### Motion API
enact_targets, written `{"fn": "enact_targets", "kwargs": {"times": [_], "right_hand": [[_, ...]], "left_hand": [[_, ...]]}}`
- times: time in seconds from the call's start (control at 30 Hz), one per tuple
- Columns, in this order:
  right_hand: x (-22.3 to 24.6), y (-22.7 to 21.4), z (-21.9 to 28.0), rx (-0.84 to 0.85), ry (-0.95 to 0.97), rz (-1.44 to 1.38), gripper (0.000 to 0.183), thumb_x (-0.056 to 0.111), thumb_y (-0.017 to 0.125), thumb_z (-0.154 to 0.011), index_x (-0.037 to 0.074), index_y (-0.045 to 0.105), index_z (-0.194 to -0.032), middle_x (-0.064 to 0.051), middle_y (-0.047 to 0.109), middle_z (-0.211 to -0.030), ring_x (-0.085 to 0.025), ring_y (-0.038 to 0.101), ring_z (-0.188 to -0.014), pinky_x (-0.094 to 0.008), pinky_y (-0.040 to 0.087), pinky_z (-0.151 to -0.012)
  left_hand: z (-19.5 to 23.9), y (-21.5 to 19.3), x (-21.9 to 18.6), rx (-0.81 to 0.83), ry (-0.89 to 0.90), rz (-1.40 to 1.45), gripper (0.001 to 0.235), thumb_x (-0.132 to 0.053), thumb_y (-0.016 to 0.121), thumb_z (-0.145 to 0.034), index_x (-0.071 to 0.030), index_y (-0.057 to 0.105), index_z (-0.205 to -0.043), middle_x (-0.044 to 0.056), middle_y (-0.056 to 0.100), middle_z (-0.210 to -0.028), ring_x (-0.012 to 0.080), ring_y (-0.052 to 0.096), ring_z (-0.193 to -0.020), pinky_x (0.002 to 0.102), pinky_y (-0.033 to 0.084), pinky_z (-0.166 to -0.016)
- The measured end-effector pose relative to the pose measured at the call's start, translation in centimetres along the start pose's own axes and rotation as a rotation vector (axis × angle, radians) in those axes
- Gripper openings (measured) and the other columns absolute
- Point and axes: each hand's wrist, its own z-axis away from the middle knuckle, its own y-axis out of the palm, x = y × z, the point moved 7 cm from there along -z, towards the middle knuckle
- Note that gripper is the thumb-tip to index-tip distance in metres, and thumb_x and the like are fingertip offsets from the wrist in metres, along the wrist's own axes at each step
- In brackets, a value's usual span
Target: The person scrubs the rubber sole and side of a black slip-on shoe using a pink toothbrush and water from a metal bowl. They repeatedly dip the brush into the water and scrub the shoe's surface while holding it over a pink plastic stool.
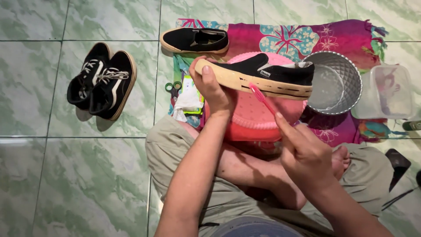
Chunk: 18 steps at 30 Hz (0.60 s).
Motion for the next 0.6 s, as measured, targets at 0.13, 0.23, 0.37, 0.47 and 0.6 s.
{"fn": "enact_targets", "kwargs": {"times": [0.13,0.23,0.37,0.47,0.6], "right_hand": [[2.5,1.4,-2.6,-0.043,-0.031,-0.041,0.044,-0.003,0.059,-0.097,0.01,0.072,-0.136,-0.007,0.054,-0.073,-0.026,0.062,-0.067,-0.035,0.053,-0.065],[2.7,3.1,-3.3,-0.116,-0.029,-0.089,0.048,-0.006,0.061,-0.092,0.012,0.071,-0.136,-0.009,0.054,-0.069,-0.031,0.064,-0.065,-0.038,0.053,-0.06],[1.9,2.9,-0.8,-0.102,0.028,-0.034,0.045,0.001,0.061,-0.094,0.019,0.072,-0.134,-0.003,0.056,-0.073,-0.025,0.066,-0.068,-0.034,0.055,-0.063],[1.4,2.8,0.6,-0.107,0.037,-0.041,0.045,0.002,0.062,-0.093,0.02,0.075,-0.132,0.001,0.062,-0.078,-0.021,0.068,-0.07,-0.031,0.056,-0.062],[1.6,4.1,0.0,-0.149,0.022,-0.044,0.044,0.002,0.06,-0.094,0.02,0.073,-0.133,0.002,0.061,-0.078,-0.02,0.068,-0.068,-0.029,0.056,-0.062]], "left_hand": [[0.2,0.5,-1.1,0.056,0.007,-0.112,0.041,-0.045,0.053,-0.101,-0.012,0.047,-0.124,0.008,0.057,-0.099,0.0138,0.062,-0.081,0.027,0.056,-0.075],[-0.3,0.1,-0.9,0.075,0.03,-0.184,0.041,-0.046,0.05,-0.102,-0.01,0.046,-0.122,0.009,0.057,-0.098,0.0141,0.06,-0.081,0.028,0.054,-0.076],[-0.4,-0.1,-1.3,0.046,0.043,-0.225,0.039,-0.045,0.048,-0.103,-0.01,0.048,-0.121,0.008,0.056,-0.096,0.0126,0.057,-0.082,0.026,0.05,-0.076],[-0.4,0.1,-1.5,0.023,0.035,-0.242,0.04,-0.046,0.049,-0.103,-0.01,0.049,-0.121,0.007,0.056,-0.097,0.0132,0.056,-0.084,0.026,0.049,-0.078],[-0.4,-0.1,-1.6,0.011,0.019,-0.244,0.039,-0.046,0.051,-0.103,-0.011,0.05,-0.119,0.004,0.055,-0.1,0.0122,0.051,-0.086,0.025,0.046,-0.081]]}}
